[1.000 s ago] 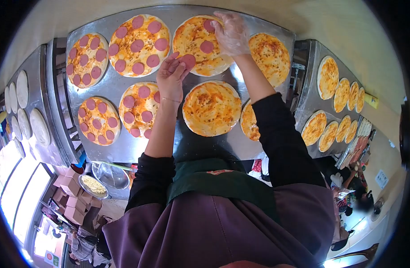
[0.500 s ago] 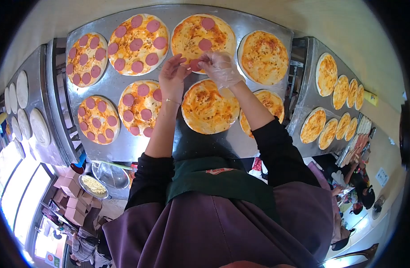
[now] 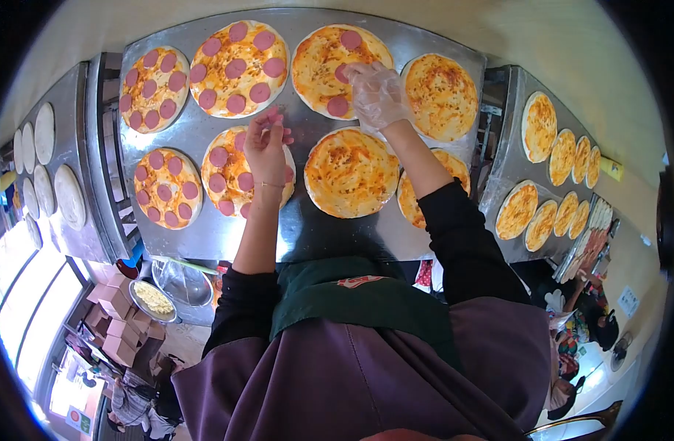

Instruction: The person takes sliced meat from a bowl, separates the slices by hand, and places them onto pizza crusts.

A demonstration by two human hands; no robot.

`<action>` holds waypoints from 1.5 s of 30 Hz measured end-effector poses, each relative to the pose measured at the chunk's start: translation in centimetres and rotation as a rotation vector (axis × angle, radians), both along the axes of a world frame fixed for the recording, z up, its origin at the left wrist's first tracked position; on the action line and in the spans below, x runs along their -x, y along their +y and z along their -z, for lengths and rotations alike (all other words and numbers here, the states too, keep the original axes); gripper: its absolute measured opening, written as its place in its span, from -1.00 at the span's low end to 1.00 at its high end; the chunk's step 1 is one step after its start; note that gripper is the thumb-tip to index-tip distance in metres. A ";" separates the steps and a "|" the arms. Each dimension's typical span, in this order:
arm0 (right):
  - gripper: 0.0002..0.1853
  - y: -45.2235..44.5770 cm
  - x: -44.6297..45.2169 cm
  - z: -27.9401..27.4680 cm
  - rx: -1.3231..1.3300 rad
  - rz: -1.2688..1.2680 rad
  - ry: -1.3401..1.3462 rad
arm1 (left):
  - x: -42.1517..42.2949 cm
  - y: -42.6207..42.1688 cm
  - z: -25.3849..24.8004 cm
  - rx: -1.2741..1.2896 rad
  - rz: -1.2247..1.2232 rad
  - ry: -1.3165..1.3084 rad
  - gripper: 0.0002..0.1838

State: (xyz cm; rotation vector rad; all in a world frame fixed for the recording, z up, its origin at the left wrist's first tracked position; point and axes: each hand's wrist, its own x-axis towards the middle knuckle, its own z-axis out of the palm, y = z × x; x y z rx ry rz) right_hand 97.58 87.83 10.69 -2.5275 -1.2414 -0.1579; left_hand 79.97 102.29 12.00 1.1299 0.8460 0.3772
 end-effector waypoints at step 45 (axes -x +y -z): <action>-0.68 16.2 42.1 -8.6 0.048 -0.824 0.348 | 60.0 11.5 15.1 -0.239 -0.114 1.223 -0.64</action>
